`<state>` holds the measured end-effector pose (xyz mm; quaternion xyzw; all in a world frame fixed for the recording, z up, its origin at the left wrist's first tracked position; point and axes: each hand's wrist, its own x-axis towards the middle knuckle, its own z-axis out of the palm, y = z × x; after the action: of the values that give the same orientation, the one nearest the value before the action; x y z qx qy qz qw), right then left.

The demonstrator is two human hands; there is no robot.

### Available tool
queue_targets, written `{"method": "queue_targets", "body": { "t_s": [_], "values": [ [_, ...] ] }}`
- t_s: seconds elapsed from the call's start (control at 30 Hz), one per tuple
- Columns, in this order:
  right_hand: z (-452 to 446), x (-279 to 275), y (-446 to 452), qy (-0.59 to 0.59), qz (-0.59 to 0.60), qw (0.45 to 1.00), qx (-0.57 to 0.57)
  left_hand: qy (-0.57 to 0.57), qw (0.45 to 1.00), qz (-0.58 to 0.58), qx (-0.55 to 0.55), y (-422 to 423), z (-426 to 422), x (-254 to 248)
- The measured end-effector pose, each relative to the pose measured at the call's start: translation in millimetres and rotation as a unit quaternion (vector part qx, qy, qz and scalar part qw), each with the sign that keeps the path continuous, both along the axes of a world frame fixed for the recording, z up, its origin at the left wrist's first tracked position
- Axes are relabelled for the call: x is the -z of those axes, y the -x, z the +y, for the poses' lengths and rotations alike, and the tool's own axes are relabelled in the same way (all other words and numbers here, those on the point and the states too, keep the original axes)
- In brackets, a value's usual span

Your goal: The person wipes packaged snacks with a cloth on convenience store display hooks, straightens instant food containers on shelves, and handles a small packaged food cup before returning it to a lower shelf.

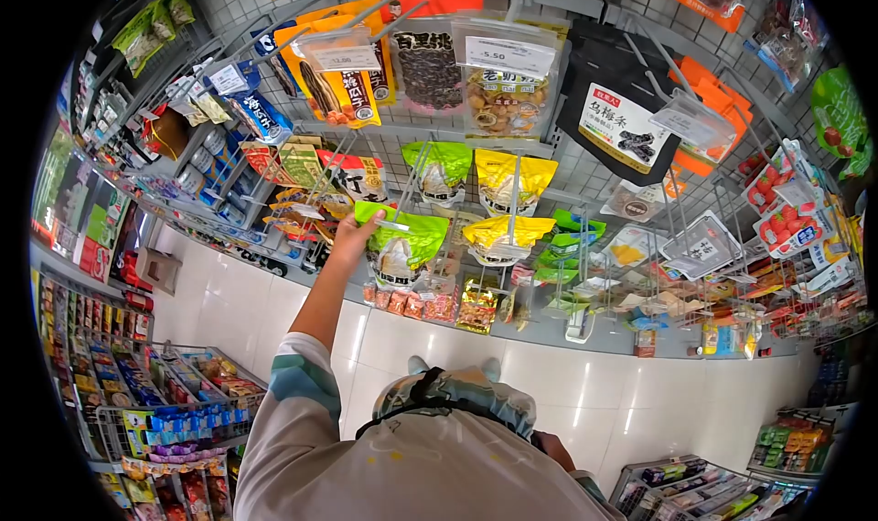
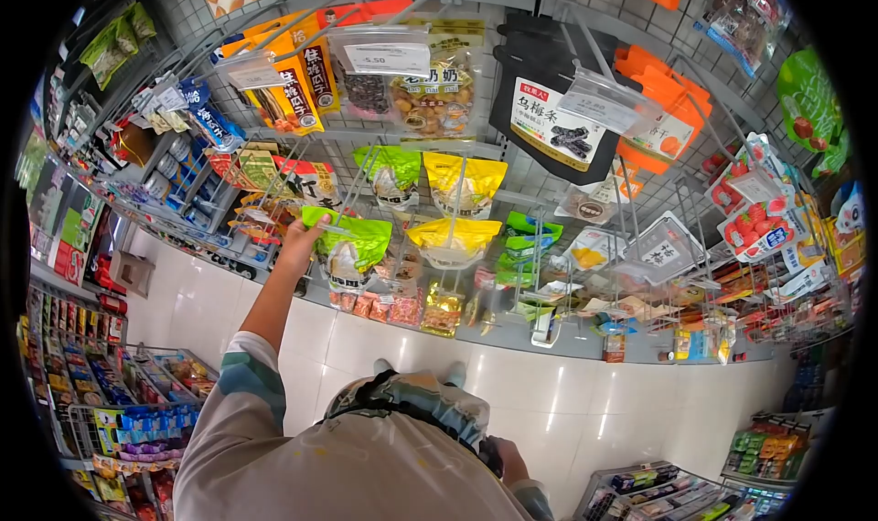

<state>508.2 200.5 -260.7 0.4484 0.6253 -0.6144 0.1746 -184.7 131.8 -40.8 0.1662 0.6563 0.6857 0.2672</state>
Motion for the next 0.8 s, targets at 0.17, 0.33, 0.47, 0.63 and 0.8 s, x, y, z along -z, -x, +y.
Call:
{"method": "queue_targets", "body": {
  "t_s": [0.17, 0.33, 0.47, 0.63, 0.8],
  "values": [
    [-8.8, -3.4, 6.4, 0.01, 0.014, 0.999, 0.036, -0.014, 1.0, 0.018, -0.001, -2.4, 1.6, 0.2],
    [-8.7, 29.0, -5.7, -0.031, -0.012, 0.999, -0.035, 0.0, 1.0, -0.005, -0.01, 5.1, 8.1, 9.0],
    [-10.9, 39.0, -6.7, -0.025, -0.033, 0.999, -0.021, 0.024, 1.0, 0.002, -0.005, 9.2, 9.6, 12.7],
    [-9.9, 50.8, -7.4, -0.125, -0.072, 0.955, -0.259, 0.044, 0.998, 0.036, -0.007, 14.9, 17.2, 9.4],
    [-5.4, 83.5, -16.7, -0.089, -0.073, 0.972, -0.204, 0.056, 0.997, 0.06, 0.002, 25.1, 18.2, 22.6]
  ]
}}
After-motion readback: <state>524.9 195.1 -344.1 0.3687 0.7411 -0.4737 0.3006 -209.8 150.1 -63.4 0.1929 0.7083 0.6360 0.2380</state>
